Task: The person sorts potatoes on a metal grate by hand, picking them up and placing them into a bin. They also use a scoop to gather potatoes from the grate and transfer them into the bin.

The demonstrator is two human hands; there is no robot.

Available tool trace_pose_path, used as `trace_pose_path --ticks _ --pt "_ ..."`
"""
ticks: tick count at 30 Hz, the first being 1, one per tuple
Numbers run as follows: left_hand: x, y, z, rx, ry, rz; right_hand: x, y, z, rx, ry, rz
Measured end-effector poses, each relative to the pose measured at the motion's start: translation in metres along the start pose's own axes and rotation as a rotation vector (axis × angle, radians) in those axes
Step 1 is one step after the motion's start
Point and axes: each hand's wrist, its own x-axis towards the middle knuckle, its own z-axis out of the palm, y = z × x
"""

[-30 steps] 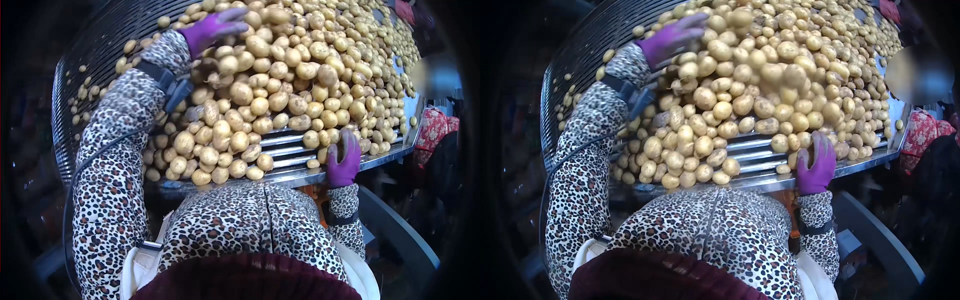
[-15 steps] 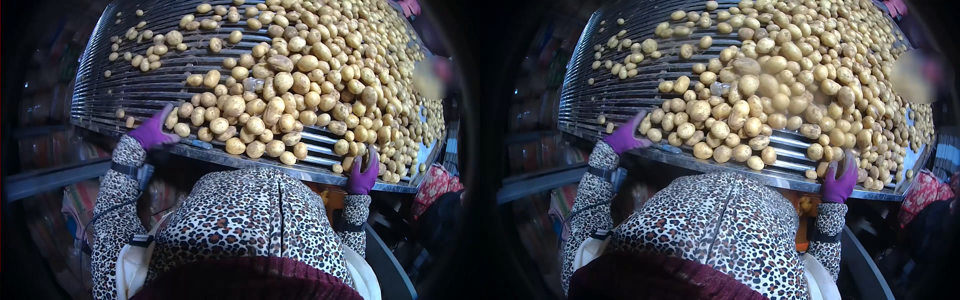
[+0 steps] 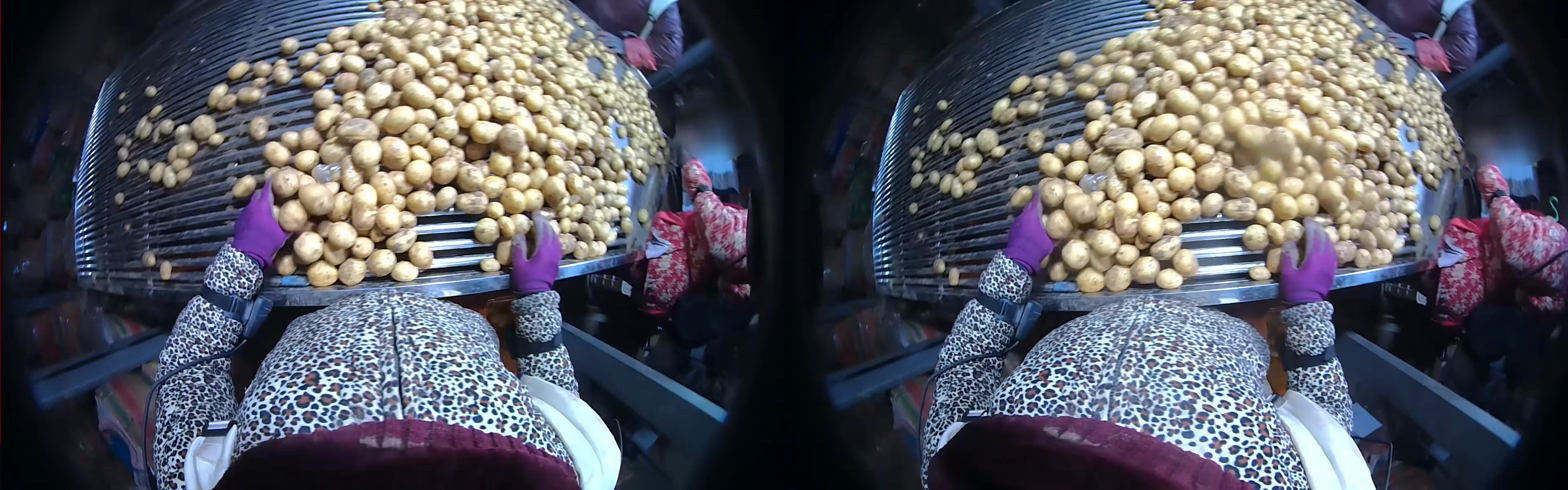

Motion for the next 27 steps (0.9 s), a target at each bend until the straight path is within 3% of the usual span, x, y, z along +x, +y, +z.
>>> trace_pose_path --ticks 2,4,6,8,10,11,12,13,15,18,20,23,26,27 --pt "0.022 0.028 -0.008 -0.093 -0.072 0.058 0.002 0.003 0.001 0.039 -0.013 0.022" --pt "0.047 0.028 0.007 -0.147 0.041 0.15 0.002 -0.004 -0.002 0.017 -0.008 0.037" --pt "0.053 0.081 -0.011 -0.287 -0.023 0.036 0.002 -0.004 -0.002 0.035 0.005 0.037" --pt "0.061 0.09 -0.006 -0.181 -0.011 0.046 0.001 -0.006 -0.001 0.05 0.049 0.039" --pt "0.061 0.075 0.006 -0.374 0.082 0.192 -0.002 0.006 0.007 0.042 0.086 0.012" --pt "0.055 0.057 0.004 -0.628 0.004 0.265 -0.004 0.006 0.006 0.074 0.1 -0.007" --pt "0.039 0.059 -0.014 -0.552 0.001 0.229 -0.007 0.007 0.004 0.095 0.111 -0.017" --pt "0.029 0.039 -0.016 -0.32 0.12 0.323 -0.01 0.007 0.0 0.126 0.138 -0.031" --pt "-0.002 0.02 -0.025 -0.319 -0.006 0.163 -0.008 0.004 -0.015 0.128 0.227 -0.124" --pt "-0.041 -0.021 0.005 -0.203 0.019 0.13 0.017 -0.001 -0.06 0.014 0.389 -0.26" --pt "-0.058 -0.018 0.017 -0.208 0.021 0.085 0.037 0.01 -0.079 -0.176 0.409 -0.278" --pt "-0.071 -0.004 0.029 -0.12 0.094 0.122 0.058 0.013 -0.086 -0.474 0.05 -0.098" --pt "-0.075 -0.003 0.029 -0.157 0.159 0.14 0.068 0.01 -0.085 -0.57 -0.296 -0.145" --pt "-0.078 -0.003 0.026 -0.173 0.176 0.145 0.067 0.005 -0.082 -0.529 -0.227 -0.175"
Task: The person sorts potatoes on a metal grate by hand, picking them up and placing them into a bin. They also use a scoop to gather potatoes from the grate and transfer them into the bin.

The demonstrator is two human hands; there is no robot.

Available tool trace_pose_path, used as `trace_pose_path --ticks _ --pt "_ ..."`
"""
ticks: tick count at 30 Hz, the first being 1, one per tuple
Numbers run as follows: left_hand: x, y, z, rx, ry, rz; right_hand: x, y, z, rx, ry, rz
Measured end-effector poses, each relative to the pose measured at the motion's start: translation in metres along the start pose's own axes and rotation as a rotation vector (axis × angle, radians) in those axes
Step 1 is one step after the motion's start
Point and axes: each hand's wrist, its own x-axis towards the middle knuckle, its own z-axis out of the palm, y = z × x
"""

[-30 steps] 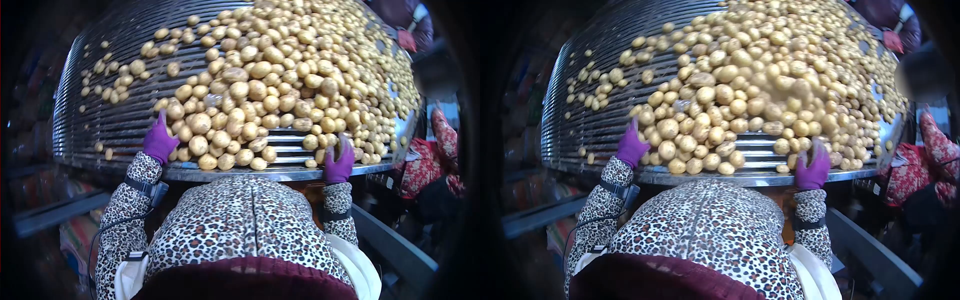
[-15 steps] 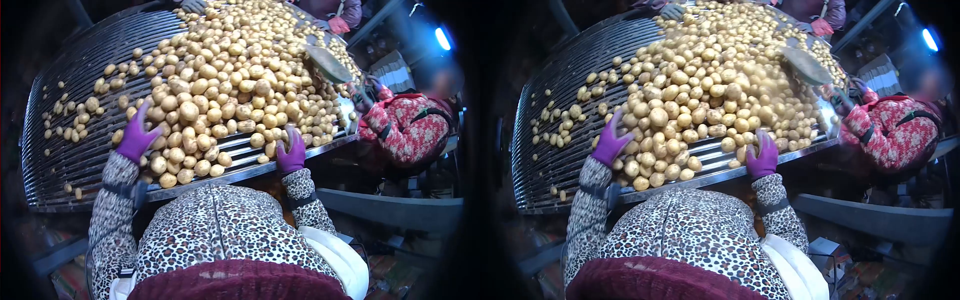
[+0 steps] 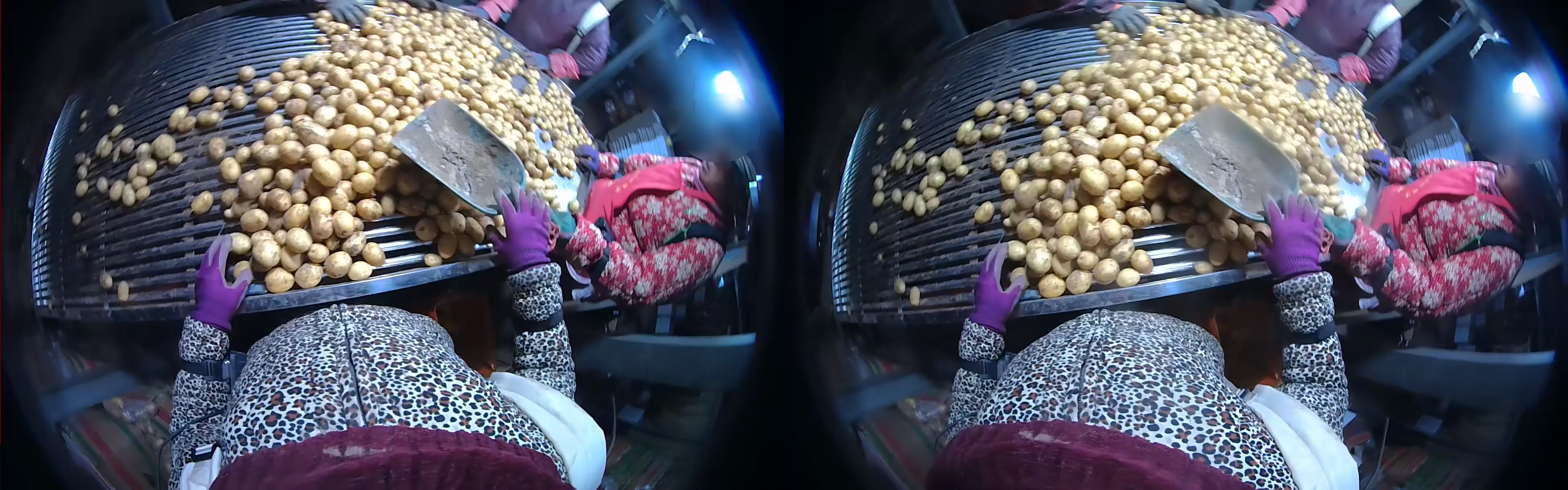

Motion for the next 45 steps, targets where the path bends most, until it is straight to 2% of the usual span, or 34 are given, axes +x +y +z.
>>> trace_pose_path --ticks 3,4,7,8,11,16,17,19,20,21,22,23,25,27,30,33,35,37,41,43,45 --pt "-0.017 -0.013 -0.006 -0.076 0.101 -0.002 0.014 -0.003 0.006 -0.015 -0.006 -0.034" --pt "-0.022 -0.017 -0.01 -0.039 0.126 0.003 0.019 -0.003 0.014 0.006 0.113 -0.058" --pt "-0.033 -0.028 -0.017 0.001 0.194 0.012 0.036 0.016 0.039 0.09 0.254 -0.228" --pt "-0.037 -0.032 -0.018 0.005 0.217 0.0 0.038 0.01 0.036 0.127 0.417 -0.284" --pt "-0.043 -0.039 -0.023 -0.013 0.256 -0.018 0.042 -0.008 0.026 0.207 0.452 -0.305" --pt "-0.038 -0.031 -0.023 -0.126 0.244 0.035 0.055 -0.079 0.0 0.449 0.554 -0.517" --pt "-0.032 -0.021 -0.02 -0.404 0.209 -0.081 0.06 -0.1 0.001 0.472 0.618 -0.535" --pt "-0.015 0.011 -0.016 -0.963 0.117 -0.299 0.068 -0.141 0.005 0.63 0.622 -0.631" --pt "0.003 0.025 -0.017 -1.222 0.126 -0.497 0.06 -0.167 -0.019 0.682 0.624 -0.619" --pt "0.011 0.014 -0.005 -1.31 0.078 -0.437 0.061 -0.184 -0.023 0.646 0.694 -0.645" --pt "0.019 0.003 0.006 -1.397 0.024 -0.38 0.062 -0.199 -0.024 0.709 0.627 -0.682" --pt "0.021 0.017 0.008 -1.656 0.095 -0.378 0.059 -0.212 -0.032 0.692 0.656 -0.725" --pt "0.028 0.056 -0.004 -1.611 0.046 -0.516 0.052 -0.238 -0.024 0.67 0.562 -0.8" --pt "0.033 0.056 0.007 -1.799 -0.115 -0.403 0.04 -0.249 -0.024 0.598 0.449 -0.842" --pt "0.042 0.045 0.026 -2.207 -0.206 -0.451 0.032 -0.255 -0.015 0.586 0.325 -0.864" --pt "0.03 0.046 0.021 -1.865 -0.065 -0.434 0.028 -0.255 -0.01 0.58 0.318 -0.89" --pt "0.031 0.001 0.059 -1.481 0.064 -0.321 0.031 -0.251 -0.016 0.607 0.31 -0.901" --pt "0.028 -0.023 0.067 -1.199 0.182 -0.234 0.026 -0.243 -0.021 0.73 0.432 -0.877" --pt "0.019 -0.027 0.029 -0.842 0.46 -0.232 0.02 -0.206 -0.021 0.863 0.537 -0.729" --pt "0.013 -0.058 0.012 -1.291 0.505 -0.347 0.014 -0.179 -0.005 0.71 0.502 -0.593" --pt "0.008 -0.04 -0.035 -1.614 0.563 -0.598 0.012 -0.156 0.026 0.66 0.416 -0.488"
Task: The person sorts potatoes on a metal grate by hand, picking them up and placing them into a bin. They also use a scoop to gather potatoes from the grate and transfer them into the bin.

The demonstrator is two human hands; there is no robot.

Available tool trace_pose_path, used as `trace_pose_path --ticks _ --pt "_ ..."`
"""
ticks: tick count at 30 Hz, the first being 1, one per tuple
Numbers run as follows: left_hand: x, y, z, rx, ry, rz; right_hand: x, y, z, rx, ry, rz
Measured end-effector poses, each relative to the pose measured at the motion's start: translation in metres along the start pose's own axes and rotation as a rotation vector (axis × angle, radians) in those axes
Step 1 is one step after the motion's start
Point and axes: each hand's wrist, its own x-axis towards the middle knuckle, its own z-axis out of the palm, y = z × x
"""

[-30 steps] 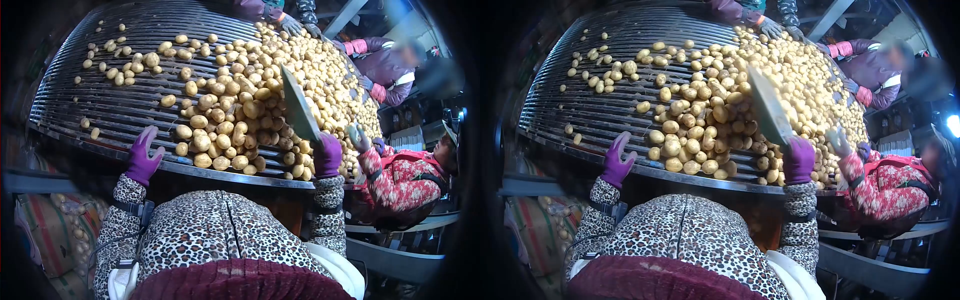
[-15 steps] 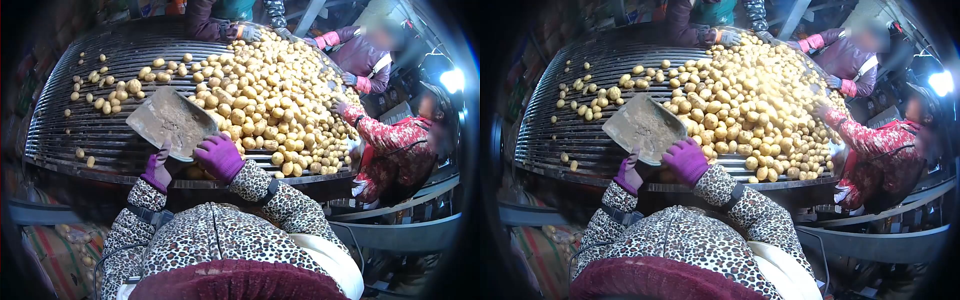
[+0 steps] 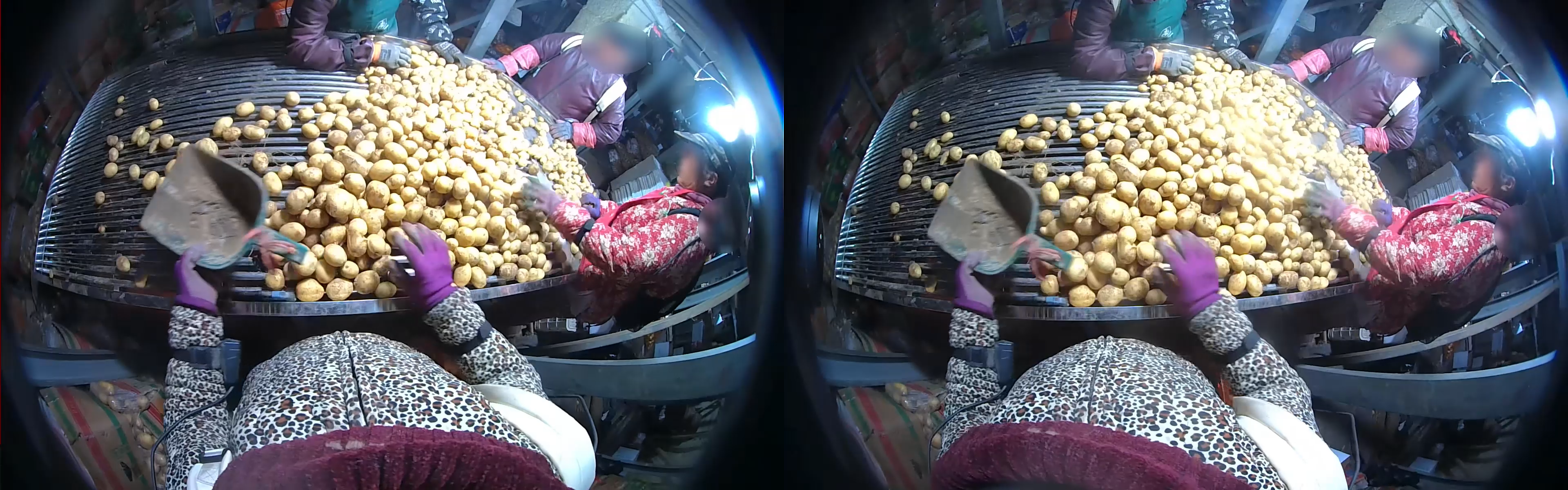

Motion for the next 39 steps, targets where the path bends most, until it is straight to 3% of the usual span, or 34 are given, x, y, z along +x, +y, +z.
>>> trace_pose_path --ticks 2,4,5,8,10,12,14,15,16,18,21,24,26,28,33,39 --pt "0.043 0.0 -0.083 0.188 0.039 0.214 -0.027 0.013 0.002 -0.11 -0.075 0.107" --pt "0.063 0.007 -0.126 0.363 0.294 0.344 -0.045 0.02 0.0 -0.03 -0.278 0.29" --pt "0.064 0.005 -0.14 0.454 0.428 0.403 -0.054 0.024 0.009 -0.093 -0.154 0.249" --pt "0.033 0.022 -0.105 0.181 0.301 0.19 -0.052 0.024 0.011 -0.09 -0.204 0.23" --pt "0.03 0.029 -0.087 0.187 0.348 0.149 -0.053 0.021 0.014 -0.101 -0.217 0.235" --pt "0.07 0.005 -0.129 0.348 0.418 0.36 -0.051 0.022 0.015 -0.101 -0.221 0.241" --pt "0.055 0.013 -0.101 0.389 0.332 0.434 -0.049 0.021 0.013 -0.078 -0.212 0.262" --pt "0.016 0.037 -0.041 0.405 0.445 0.216 -0.052 0.024 0.017 -0.087 -0.218 0.263" --pt "0.016 0.037 -0.043 0.411 0.436 0.23 -0.053 0.027 0.019 -0.098 -0.218 0.262" --pt "0.015 0.038 -0.044 0.417 0.413 0.266 -0.055 0.029 0.018 -0.059 -0.195 0.224" --pt "0.033 0.02 -0.084 0.767 0.262 0.702 -0.042 0.03 0.015 0.006 -0.183 0.135" --pt "0.022 0.013 -0.085 1.238 0.303 0.93 -0.003 0.006 0.005 0.013 -0.16 -0.022" --pt "0.027 0.009 -0.085 1.164 0.296 0.924 0.032 -0.025 0.005 0.047 -0.162 -0.147" --pt "0.028 0.008 -0.08 1.173 0.339 0.902 0.065 -0.063 0.005 0.122 -0.292 -0.268" --pt "0.018 0.008 -0.06 1.064 0.338 0.838 0.086 -0.101 0.076 0.033 -0.539 -0.589" --pt "0.012 0.014 -0.052 1.066 0.338 0.828 0.087 -0.054 0.079 0.052 -0.564 -0.518"
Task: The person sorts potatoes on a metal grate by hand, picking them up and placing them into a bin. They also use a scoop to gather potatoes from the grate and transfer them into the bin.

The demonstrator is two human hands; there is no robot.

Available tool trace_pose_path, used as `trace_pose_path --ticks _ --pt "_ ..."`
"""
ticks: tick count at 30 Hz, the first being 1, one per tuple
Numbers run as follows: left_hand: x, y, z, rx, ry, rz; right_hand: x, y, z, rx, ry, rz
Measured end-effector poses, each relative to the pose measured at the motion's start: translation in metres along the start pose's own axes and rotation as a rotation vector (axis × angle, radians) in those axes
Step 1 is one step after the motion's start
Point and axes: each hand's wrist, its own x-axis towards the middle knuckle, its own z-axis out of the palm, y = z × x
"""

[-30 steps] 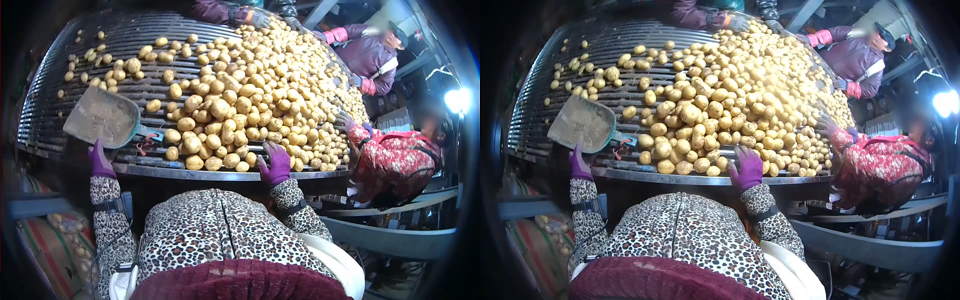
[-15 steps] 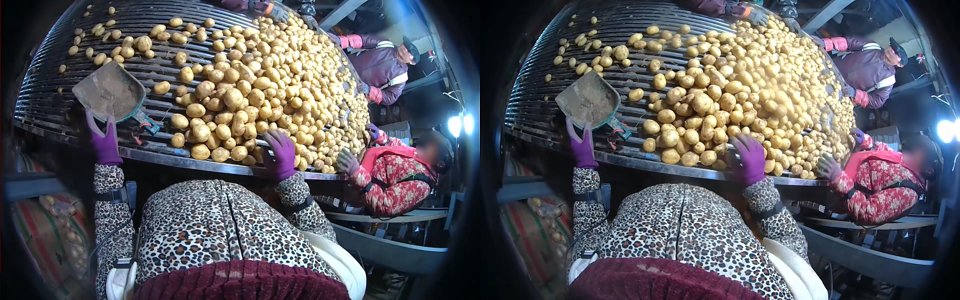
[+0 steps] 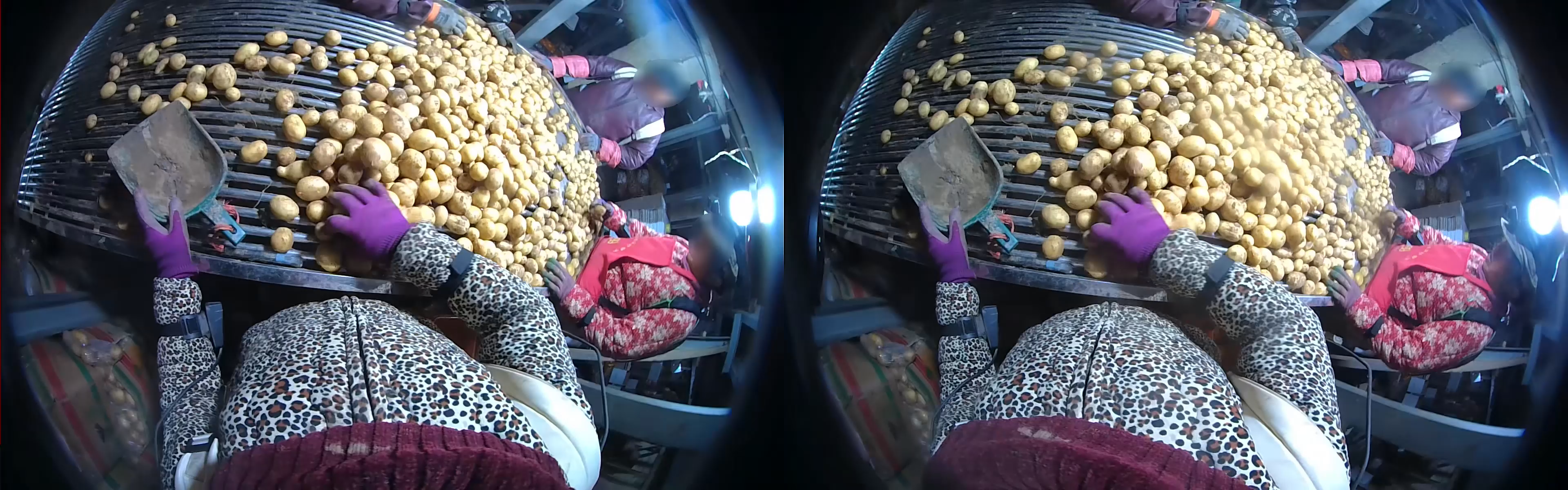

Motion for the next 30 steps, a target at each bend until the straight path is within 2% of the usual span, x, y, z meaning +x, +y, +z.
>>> trace_pose_path --ticks 2,7,9,11,12,14,15,17,18,21,23,24,25,27,30 --pt "-0.001 -0.002 -0.004 0.033 -0.008 -0.006 -0.01 0.007 -0.008 0.027 0.065 0.016" --pt "0.004 -0.007 -0.004 0.088 -0.026 0.002 -0.039 0.024 -0.016 -0.025 0.064 0.064" --pt "0.004 -0.013 -0.004 0.115 -0.033 -0.02 -0.057 0.043 -0.025 -0.195 0.027 0.084" --pt "0.005 -0.015 -0.004 0.107 -0.035 -0.029 -0.082 0.076 -0.034 -0.313 0.016 0.211" --pt "0.004 -0.015 -0.003 0.088 -0.028 -0.03 -0.091 0.096 -0.034 0.011 0.173 0.507" --pt "0.001 -0.012 -0.004 0.086 -0.023 -0.039 -0.113 0.12 -0.051 0.012 0.087 0.745" --pt "0.001 -0.008 -0.003 0.099 -0.023 -0.04 -0.124 0.125 -0.064 -0.323 -0.139 0.678" --pt "0.005 -0.01 -0.004 0.103 -0.002 -0.037 -0.131 0.124 -0.07 -0.568 -0.066 0.73" --pt "0.004 -0.012 -0.003 0.099 0.002 -0.036 -0.135 0.128 -0.072 -0.676 0.035 0.653" --pt "0.003 -0.015 0.0 0.086 0.011 -0.019 -0.084 0.113 -0.061 -0.379 0.368 0.451" --pt "0.004 -0.014 0.0 0.095 0.011 -0.008 -0.03 0.072 -0.056 -0.087 0.391 0.225" --pt "0.003 -0.011 -0.001 0.103 0.007 -0.01 -0.002 0.05 -0.046 -0.057 0.346 0.113" --pt "0.003 -0.007 -0.002 0.113 0.004 -0.011 0.023 0.027 -0.044 0.097 0.115 0.057" --pt "0.002 0.0 -0.002 0.164 0.0 -0.032 0.057 -0.006 -0.012 -0.001 0.04 -0.095" --pt "0.002 0.003 -0.005 0.202 -0.014 -0.062 0.074 -0.019 0.015 0.016 -0.155 -0.12"
